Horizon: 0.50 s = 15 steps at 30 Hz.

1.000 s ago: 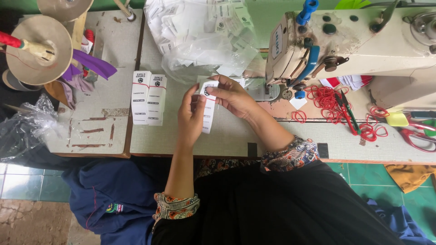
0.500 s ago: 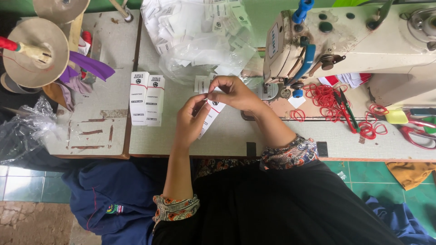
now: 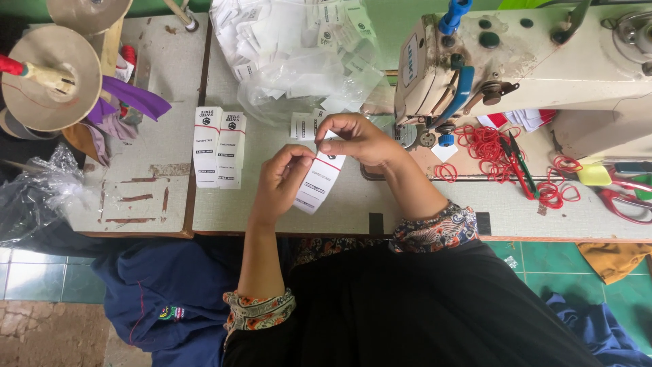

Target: Organizing and stacking small clothing labels at a sewing workstation.

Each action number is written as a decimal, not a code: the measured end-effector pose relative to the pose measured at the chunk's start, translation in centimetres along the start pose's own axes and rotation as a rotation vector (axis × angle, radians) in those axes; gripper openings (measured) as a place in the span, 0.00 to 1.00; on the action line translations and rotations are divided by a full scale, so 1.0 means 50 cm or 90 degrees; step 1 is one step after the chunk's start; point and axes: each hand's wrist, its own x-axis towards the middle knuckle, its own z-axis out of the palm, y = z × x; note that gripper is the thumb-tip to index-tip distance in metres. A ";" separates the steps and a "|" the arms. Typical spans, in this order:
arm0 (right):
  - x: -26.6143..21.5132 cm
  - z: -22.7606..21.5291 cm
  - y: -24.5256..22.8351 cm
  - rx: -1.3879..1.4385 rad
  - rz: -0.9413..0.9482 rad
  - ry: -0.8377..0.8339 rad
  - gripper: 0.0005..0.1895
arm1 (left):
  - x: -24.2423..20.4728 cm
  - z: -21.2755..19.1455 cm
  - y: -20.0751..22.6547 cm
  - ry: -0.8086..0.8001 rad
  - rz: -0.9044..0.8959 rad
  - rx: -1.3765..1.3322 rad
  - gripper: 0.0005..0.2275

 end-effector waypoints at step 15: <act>0.013 0.013 0.004 -0.110 -0.043 0.037 0.07 | -0.012 0.000 -0.032 0.019 -0.258 -0.077 0.16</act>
